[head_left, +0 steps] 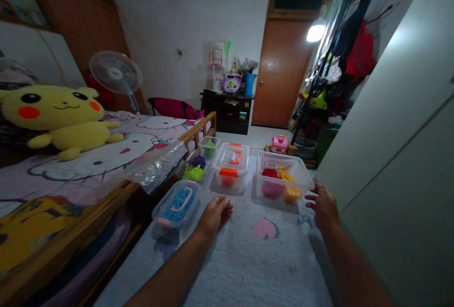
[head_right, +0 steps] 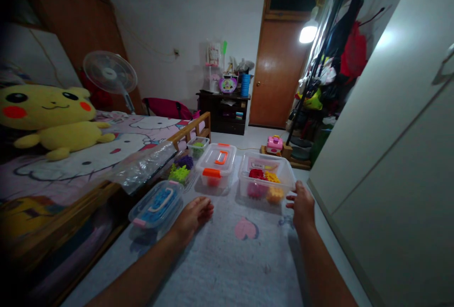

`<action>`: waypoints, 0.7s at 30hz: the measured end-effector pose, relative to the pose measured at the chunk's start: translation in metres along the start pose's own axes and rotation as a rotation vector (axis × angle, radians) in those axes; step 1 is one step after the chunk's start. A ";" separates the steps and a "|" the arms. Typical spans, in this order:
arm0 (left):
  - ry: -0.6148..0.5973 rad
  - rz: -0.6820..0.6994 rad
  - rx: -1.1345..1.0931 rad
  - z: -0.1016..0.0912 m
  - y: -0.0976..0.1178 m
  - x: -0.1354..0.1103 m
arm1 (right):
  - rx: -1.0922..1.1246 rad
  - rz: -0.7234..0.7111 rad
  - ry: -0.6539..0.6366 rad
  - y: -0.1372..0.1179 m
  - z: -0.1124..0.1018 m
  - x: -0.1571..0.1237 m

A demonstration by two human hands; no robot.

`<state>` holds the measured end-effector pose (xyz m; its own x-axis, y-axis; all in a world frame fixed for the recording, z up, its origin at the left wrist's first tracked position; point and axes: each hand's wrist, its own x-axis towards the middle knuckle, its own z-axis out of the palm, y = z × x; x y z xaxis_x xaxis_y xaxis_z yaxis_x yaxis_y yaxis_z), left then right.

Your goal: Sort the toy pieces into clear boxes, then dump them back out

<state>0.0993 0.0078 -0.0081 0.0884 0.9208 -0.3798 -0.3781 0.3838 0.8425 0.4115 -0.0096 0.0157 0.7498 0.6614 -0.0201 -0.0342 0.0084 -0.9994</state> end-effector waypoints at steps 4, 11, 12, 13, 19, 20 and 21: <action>-0.057 0.050 0.028 -0.012 -0.010 -0.004 | -0.130 0.027 -0.078 -0.016 0.006 0.010; -0.170 0.089 0.005 -0.024 -0.011 -0.006 | -0.150 0.016 -0.121 -0.009 -0.017 -0.022; -0.182 0.085 0.006 -0.024 -0.010 -0.007 | -0.145 0.022 -0.126 -0.006 -0.020 -0.027; -0.192 0.081 0.011 -0.024 -0.008 -0.008 | -0.136 0.027 -0.135 -0.003 -0.023 -0.031; -0.257 0.104 0.142 -0.022 -0.005 -0.016 | -0.131 0.025 -0.211 0.017 -0.033 -0.039; -0.273 0.113 0.163 -0.021 -0.005 -0.017 | -0.136 0.038 -0.219 0.020 -0.034 -0.039; -0.289 0.122 0.182 -0.021 -0.005 -0.018 | -0.138 0.060 -0.228 0.021 -0.034 -0.040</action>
<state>0.0806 -0.0122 -0.0137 0.3192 0.9323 -0.1702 -0.2336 0.2515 0.9393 0.4033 -0.0616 -0.0059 0.5803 0.8097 -0.0877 0.0284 -0.1277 -0.9914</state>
